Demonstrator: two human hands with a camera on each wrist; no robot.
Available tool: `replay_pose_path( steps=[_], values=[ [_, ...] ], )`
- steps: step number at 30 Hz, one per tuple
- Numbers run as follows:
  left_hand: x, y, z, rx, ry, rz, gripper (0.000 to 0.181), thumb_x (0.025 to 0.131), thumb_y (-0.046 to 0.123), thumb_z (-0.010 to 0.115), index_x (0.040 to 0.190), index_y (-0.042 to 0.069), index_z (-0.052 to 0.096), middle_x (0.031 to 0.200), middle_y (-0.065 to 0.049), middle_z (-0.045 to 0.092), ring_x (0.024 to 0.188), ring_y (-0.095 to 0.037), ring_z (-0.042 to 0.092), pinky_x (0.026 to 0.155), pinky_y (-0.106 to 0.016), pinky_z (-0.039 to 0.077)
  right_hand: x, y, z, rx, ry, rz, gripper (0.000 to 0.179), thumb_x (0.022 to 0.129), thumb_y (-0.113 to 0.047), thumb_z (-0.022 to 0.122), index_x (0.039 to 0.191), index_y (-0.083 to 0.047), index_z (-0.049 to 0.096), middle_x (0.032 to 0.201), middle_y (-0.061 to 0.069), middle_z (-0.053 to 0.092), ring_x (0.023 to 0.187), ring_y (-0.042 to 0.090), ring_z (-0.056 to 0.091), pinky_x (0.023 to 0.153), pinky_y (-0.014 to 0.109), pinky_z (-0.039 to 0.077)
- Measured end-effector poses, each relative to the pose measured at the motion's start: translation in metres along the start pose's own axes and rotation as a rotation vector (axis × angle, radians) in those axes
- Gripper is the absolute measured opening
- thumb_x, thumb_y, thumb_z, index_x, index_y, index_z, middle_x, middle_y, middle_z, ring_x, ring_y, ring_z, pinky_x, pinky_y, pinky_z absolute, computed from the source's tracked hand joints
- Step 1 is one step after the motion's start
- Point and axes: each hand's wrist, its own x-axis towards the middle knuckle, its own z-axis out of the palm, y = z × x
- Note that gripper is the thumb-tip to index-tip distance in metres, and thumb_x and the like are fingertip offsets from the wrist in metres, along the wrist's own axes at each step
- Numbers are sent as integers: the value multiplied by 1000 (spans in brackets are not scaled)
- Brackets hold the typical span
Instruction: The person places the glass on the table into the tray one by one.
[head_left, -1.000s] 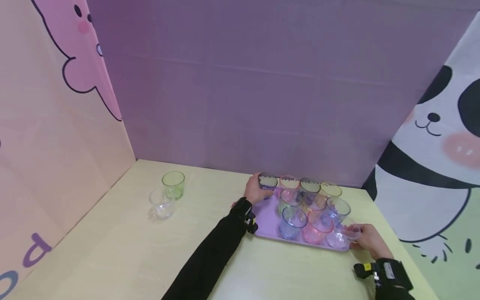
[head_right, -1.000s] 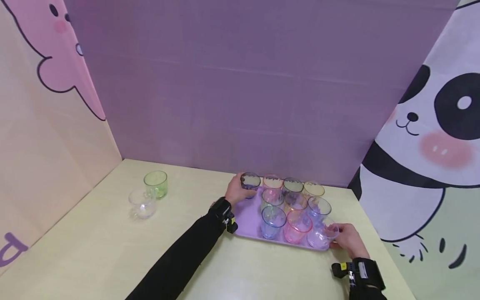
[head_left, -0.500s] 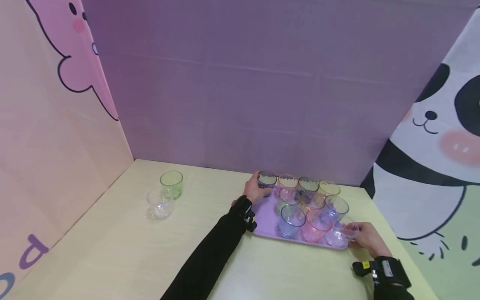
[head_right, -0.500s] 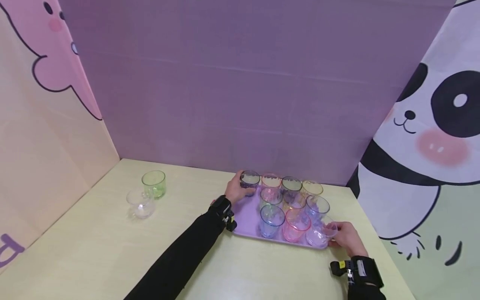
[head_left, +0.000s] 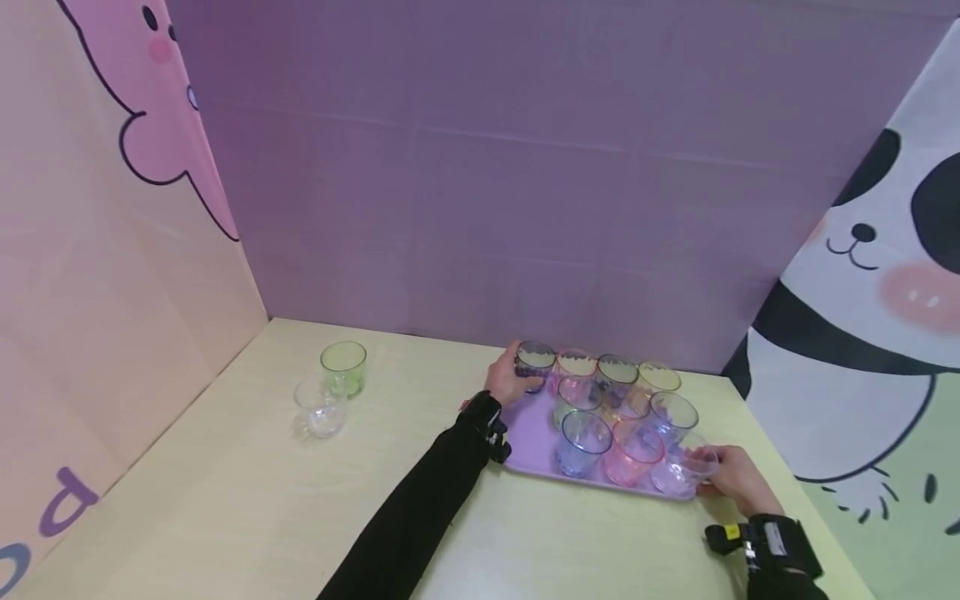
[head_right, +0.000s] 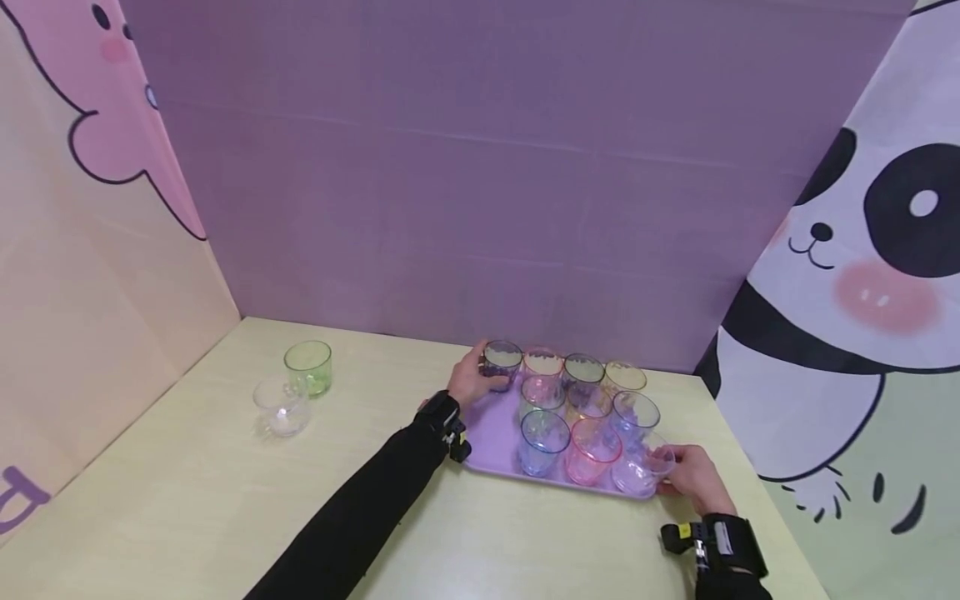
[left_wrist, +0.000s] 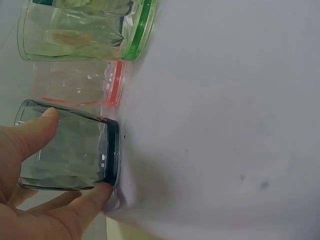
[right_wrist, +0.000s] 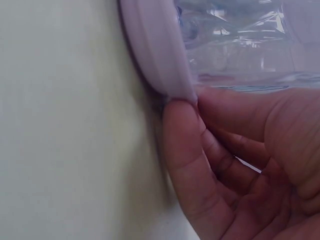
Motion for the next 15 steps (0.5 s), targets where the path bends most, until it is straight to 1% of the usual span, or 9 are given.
replay_pose_path(
  steps=[6,10,15],
  values=[
    [-1,1,-1,1,-4,12,84,68,16,77,138,15,32,130,-15,48,117,-30,47,97,-39,39,0,0,0,1,6,0,43,78,-25,67,106,6,58,99,18,61,70,15,57,61,31,53],
    [-2,2,-4,14,-16,19,86,64,12,79,137,16,32,128,-15,50,116,-30,47,96,-39,39,-2,-1,0,9,9,10,42,77,-24,68,105,6,59,99,18,61,70,15,57,61,31,53],
    [-3,6,-11,4,-49,1,94,62,8,79,139,13,27,130,-17,47,118,-30,45,98,-39,38,-2,-1,-1,7,13,11,37,78,-21,67,103,6,59,101,21,60,70,15,57,61,32,53]
  ],
)
